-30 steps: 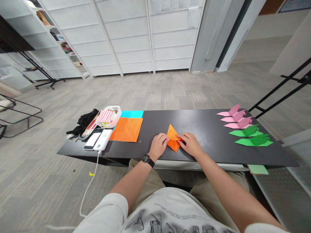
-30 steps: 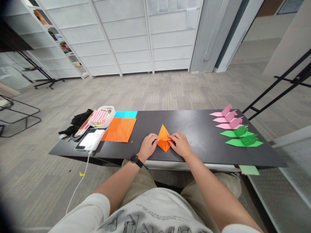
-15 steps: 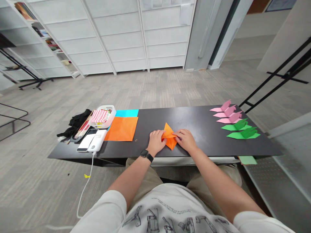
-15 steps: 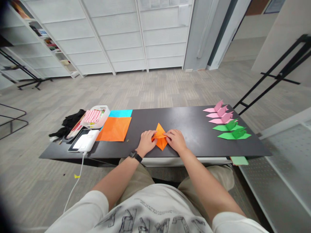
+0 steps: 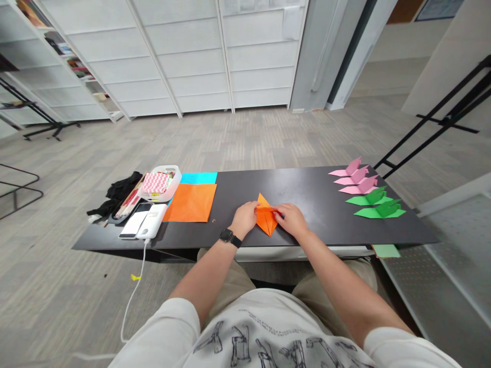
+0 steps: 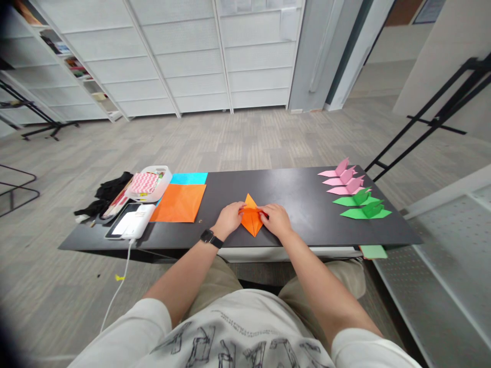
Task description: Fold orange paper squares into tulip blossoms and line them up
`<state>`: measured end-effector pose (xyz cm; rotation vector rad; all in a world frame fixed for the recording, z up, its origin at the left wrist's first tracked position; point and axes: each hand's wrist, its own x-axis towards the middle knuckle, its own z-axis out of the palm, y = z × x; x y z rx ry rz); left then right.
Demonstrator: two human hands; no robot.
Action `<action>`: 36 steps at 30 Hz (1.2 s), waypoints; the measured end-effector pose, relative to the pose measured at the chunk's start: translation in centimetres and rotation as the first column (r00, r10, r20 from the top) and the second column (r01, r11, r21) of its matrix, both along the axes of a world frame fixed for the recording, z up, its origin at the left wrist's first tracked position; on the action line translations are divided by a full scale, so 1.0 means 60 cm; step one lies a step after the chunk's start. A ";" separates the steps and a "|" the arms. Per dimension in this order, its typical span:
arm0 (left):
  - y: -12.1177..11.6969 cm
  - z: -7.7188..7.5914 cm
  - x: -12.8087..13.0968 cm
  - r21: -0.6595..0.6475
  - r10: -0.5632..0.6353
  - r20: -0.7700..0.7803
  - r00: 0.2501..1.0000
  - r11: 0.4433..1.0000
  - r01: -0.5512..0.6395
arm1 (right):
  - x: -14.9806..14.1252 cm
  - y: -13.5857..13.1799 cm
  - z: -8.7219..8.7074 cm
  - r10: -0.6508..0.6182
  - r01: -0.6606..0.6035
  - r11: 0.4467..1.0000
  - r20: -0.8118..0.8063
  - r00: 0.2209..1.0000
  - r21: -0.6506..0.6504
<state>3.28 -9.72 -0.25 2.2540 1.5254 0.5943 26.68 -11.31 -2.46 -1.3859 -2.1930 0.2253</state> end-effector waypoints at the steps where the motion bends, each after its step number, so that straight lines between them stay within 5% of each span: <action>1: -0.002 0.003 0.002 -0.001 0.009 -0.021 1.000 1.000 -0.009 | -0.004 0.001 0.007 -0.019 0.020 0.999 0.030 0.999 -0.026; 8: -0.024 0.042 0.015 -0.067 0.059 -0.095 0.994 0.996 -0.066 | -0.047 0.014 0.077 -0.193 0.281 0.938 0.369 0.909 -0.202; 13: -0.039 0.055 0.008 -0.116 0.075 0.112 0.991 0.991 -0.062 | -0.063 0.031 0.105 -0.124 0.282 0.920 0.482 0.867 -0.271; 19: -0.038 0.041 -0.024 -0.170 0.099 0.259 0.961 0.984 -0.056 | -0.067 0.058 0.120 -0.048 0.236 0.922 0.514 0.857 -0.306; 25: -0.024 0.021 -0.057 -0.020 -0.007 0.333 0.943 1.000 0.014 | -0.072 0.076 0.129 0.023 0.157 0.941 0.520 0.854 -0.300; 31: -0.018 0.045 -0.075 0.353 -0.219 0.055 0.974 0.917 0.187 | -0.082 0.091 0.134 0.093 0.078 0.953 0.526 0.845 -0.294; 36: 0.009 0.077 -0.098 0.354 -0.308 -0.192 0.932 0.864 0.358 | -0.101 0.101 0.141 0.156 -0.016 0.970 0.567 0.809 -0.244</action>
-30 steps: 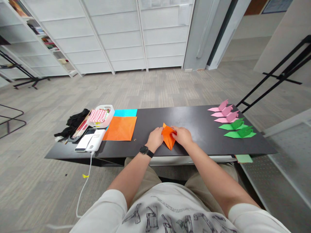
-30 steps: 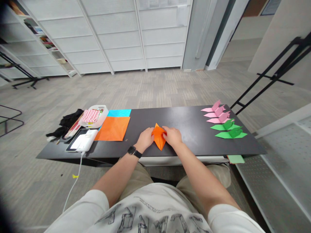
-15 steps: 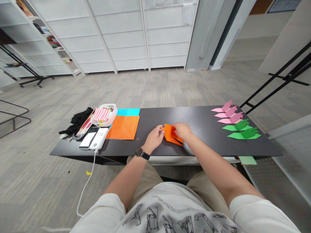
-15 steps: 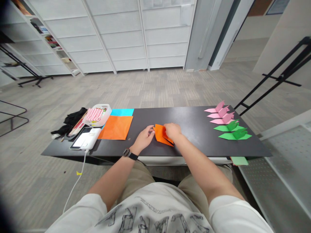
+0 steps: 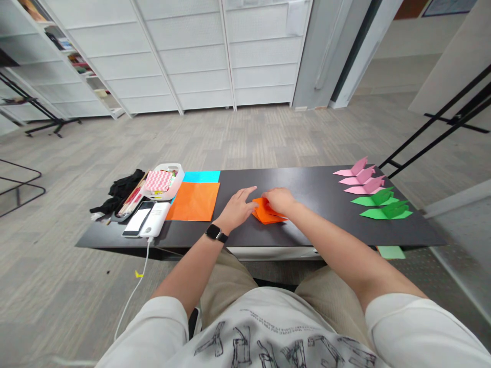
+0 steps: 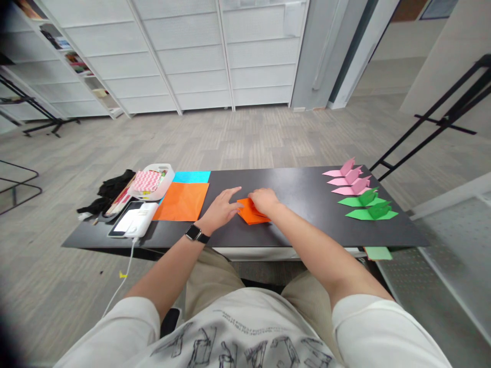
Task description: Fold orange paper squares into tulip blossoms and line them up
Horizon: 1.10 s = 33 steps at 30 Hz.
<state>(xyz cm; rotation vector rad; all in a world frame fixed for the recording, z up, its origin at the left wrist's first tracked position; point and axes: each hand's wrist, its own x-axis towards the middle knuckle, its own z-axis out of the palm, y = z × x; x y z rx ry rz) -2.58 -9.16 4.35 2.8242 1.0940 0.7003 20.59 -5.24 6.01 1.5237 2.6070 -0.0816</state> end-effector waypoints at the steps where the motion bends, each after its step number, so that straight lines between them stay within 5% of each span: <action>1: 0.004 0.002 -0.004 -0.005 -0.008 -0.024 1.000 1.000 0.007 | -0.002 0.001 0.003 0.011 -0.011 1.000 -0.004 1.000 0.024; 7: 0.007 -0.011 -0.018 -0.029 0.026 -0.063 0.998 0.999 -0.028 | 0.015 -0.025 0.028 0.045 0.022 0.966 -0.252 0.967 0.259; 11: 0.003 -0.028 -0.019 -0.044 0.023 -0.063 0.998 0.999 -0.026 | 0.040 -0.077 0.016 0.101 0.024 0.943 -0.356 0.929 0.331; 19: 0.005 -0.040 -0.023 -0.079 -0.001 -0.081 0.997 0.997 -0.005 | 0.067 -0.112 -0.033 0.079 -0.009 0.968 -0.272 0.959 0.250; 33: 0.003 -0.023 -0.042 -0.161 -0.054 -0.115 0.992 0.986 0.035 | 0.065 -0.082 -0.008 0.118 -0.074 0.966 -0.167 0.979 0.250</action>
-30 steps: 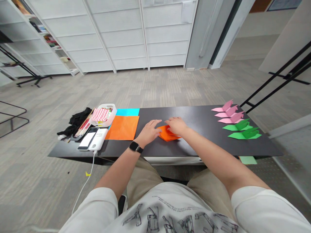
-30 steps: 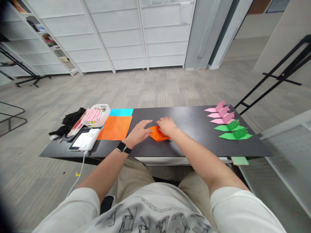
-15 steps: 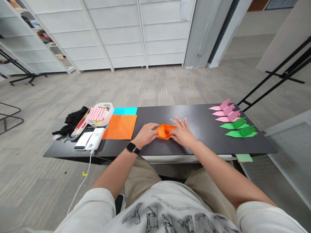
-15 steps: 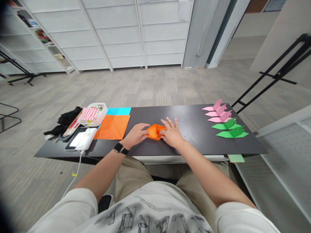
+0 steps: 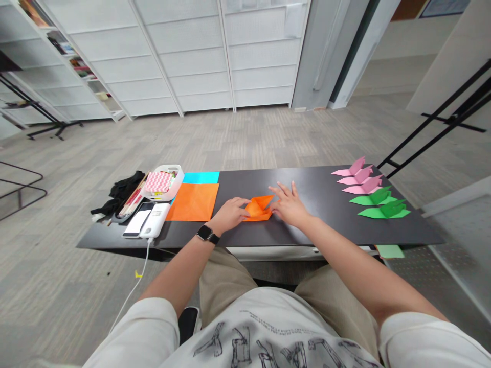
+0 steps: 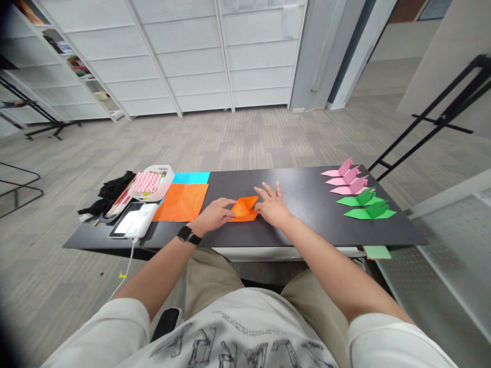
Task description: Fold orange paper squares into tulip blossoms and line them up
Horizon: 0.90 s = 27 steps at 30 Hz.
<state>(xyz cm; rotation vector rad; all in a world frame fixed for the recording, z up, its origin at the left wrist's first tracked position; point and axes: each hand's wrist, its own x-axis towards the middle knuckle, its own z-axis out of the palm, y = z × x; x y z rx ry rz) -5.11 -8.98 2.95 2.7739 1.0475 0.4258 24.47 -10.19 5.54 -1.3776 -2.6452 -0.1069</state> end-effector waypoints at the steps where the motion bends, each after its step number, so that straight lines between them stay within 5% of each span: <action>1: 0.001 -0.002 -0.001 -0.004 -0.009 -0.008 1.000 1.000 0.009 | 0.001 0.002 -0.001 -0.003 0.003 1.000 0.004 1.000 0.002; 17: 0.012 0.007 0.000 -0.050 -0.020 0.054 0.998 0.999 0.022 | 0.024 0.010 -0.020 -0.089 0.088 0.996 -0.049 0.995 -0.026; 22: -0.018 0.026 0.025 0.097 0.068 0.087 0.994 0.992 -0.076 | 0.028 0.009 -0.022 -0.139 0.135 0.990 -0.090 0.986 -0.051; 27: -0.090 0.025 0.082 0.139 -0.187 0.045 0.981 0.974 0.180 | 0.027 0.011 -0.035 -0.140 0.135 0.989 -0.094 0.986 -0.053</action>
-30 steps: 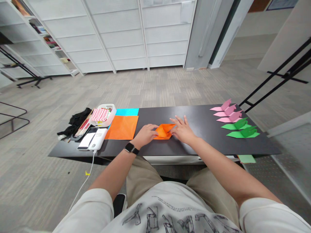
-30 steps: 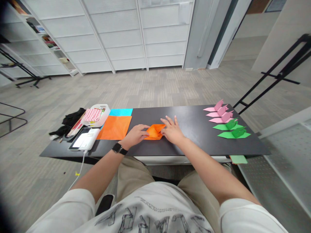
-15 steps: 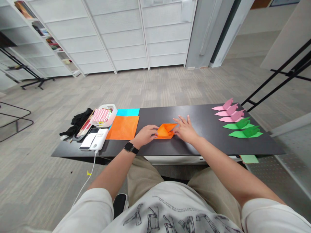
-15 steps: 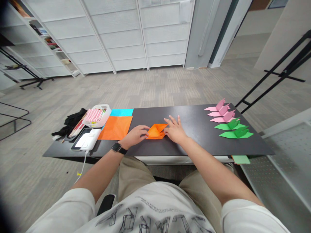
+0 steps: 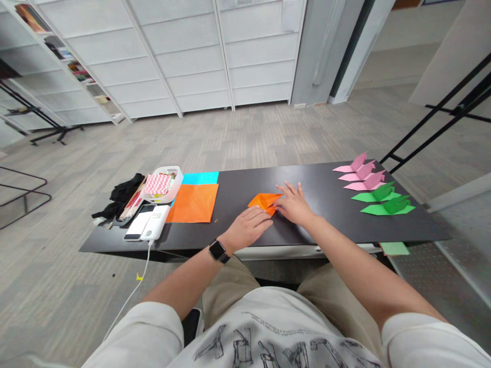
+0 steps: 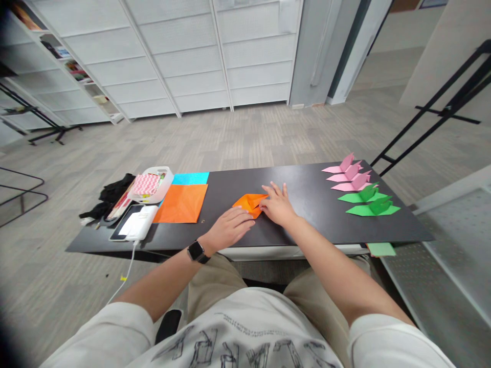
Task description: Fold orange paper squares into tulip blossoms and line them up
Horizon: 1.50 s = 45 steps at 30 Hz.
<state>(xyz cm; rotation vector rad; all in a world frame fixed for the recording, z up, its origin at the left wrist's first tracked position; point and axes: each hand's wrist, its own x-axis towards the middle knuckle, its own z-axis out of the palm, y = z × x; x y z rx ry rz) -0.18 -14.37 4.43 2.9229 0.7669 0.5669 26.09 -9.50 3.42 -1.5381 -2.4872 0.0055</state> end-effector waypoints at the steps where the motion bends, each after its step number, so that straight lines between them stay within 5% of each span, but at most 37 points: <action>1: -0.010 -0.007 0.011 -0.002 -0.029 -0.010 1.000 1.000 0.029 | 0.000 0.000 -0.002 0.000 0.000 1.000 -0.002 1.000 -0.001; 9: -0.019 -0.075 0.034 0.008 0.172 -0.056 0.984 0.985 -0.172 | 0.002 -0.008 -0.017 0.014 -0.013 1.000 -0.039 0.999 0.026; 17: -0.017 -0.086 0.034 0.007 0.277 -0.044 0.960 0.961 -0.277 | 0.006 -0.030 -0.047 -0.015 0.029 0.995 -0.146 0.989 0.094; 27: -0.024 -0.103 0.036 -0.012 0.330 -0.018 0.944 0.944 -0.331 | 0.015 -0.083 -0.085 -0.119 0.224 0.942 -0.375 0.919 0.249; 37: -0.012 -0.085 0.050 0.016 0.408 -0.097 0.908 0.913 -0.408 | 0.003 -0.071 -0.103 0.124 -0.051 0.969 -0.295 0.947 0.241; 45: -0.015 -0.096 0.060 -0.036 0.410 -0.020 0.912 0.911 -0.410 | -0.005 -0.061 -0.105 0.113 -0.091 0.988 -0.187 0.976 0.123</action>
